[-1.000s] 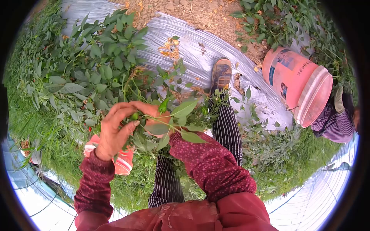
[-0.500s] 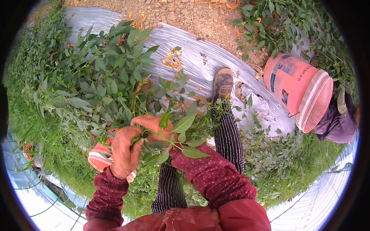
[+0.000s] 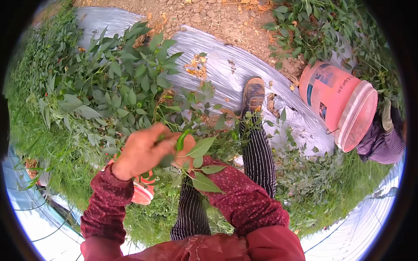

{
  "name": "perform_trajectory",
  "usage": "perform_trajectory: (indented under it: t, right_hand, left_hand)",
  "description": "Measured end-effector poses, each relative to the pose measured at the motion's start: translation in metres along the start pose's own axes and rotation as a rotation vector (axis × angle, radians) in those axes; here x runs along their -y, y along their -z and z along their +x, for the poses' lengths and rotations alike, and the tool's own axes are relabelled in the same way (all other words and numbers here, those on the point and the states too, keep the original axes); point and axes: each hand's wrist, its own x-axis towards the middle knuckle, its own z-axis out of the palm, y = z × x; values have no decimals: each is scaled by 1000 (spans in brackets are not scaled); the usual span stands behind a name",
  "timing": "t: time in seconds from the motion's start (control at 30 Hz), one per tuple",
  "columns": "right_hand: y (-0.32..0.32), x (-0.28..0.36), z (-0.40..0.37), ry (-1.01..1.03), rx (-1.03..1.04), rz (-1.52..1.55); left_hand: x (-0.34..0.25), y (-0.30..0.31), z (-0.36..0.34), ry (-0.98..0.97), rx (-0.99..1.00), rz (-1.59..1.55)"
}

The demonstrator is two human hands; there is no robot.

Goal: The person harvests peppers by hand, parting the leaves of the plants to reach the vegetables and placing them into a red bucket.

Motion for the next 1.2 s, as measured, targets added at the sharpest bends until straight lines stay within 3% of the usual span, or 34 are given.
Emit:
perform_trajectory:
  t: [0.07, 0.1, 0.13, 0.27, 0.33, 0.37, 0.4, 0.47, 0.5, 0.57, 0.6, 0.7, 0.77, 0.87, 0.93, 1.0, 1.07, 1.13, 1.2]
  right_hand:
    - [-27, 0, -14, -101, -659, -401]
    - [-29, 5, -17, -70, -716, -141]
    - [-30, 6, -17, -71, -721, -139]
    - [-42, 1, 4, -201, -767, -447]
    - [-45, -37, 30, 681, -801, -275]
    - [-34, -39, 24, 730, -780, -882]
    - [-34, -27, 26, 729, -780, -883]
    - [-40, 7, 25, 513, -585, -1433]
    - [-47, 21, 27, 513, -587, -1431]
    - [-59, 46, 32, -520, -430, -1633]
    - [-59, 52, 36, -510, -418, -1623]
    - [-54, 53, 41, -559, -250, -1606]
    - [-50, 45, 34, -735, -277, -1848]
    - [-62, 55, 44, -863, -280, -1763]
    - [-59, 55, 43, -845, -261, -1776]
    - [-58, 53, 36, -832, -262, -1802]
    - [-55, 52, 25, -827, -264, -1823]
    - [-41, 51, 13, -713, -281, -1701]
    - [-30, 52, 8, -83, -630, -669]
  left_hand:
    - [-13, -2, 4, 16, 274, 382]
    - [-17, -5, 4, 35, 279, 392]
    - [-17, -7, 2, 37, 283, 389]
    - [-20, -18, -8, -216, 131, 267]
    - [-21, -22, -11, -320, 80, 282]
    - [-20, -23, -16, -292, 136, 257]
    - [-20, -24, -20, -260, 189, 234]
    - [-19, -29, -23, -274, 173, 247]
    - [-19, -32, -23, -287, 158, 258]
    - [-20, -36, -22, -381, 151, 288]
    - [-21, -35, -22, -467, 140, 326]
    - [-30, -30, -24, -411, 155, 311]
    - [-41, -31, -27, -479, 210, 190]
    - [-62, -26, -10, -543, 320, 24]
    - [-46, -17, 17, -391, 100, 45]
    - [-11, 3, 41, 19, 15, 37]
    - [21, 24, 73, 123, -46, 284]
    - [91, 27, 95, 126, 15, 500]
    - [146, 25, 86, 51, 5, 874]
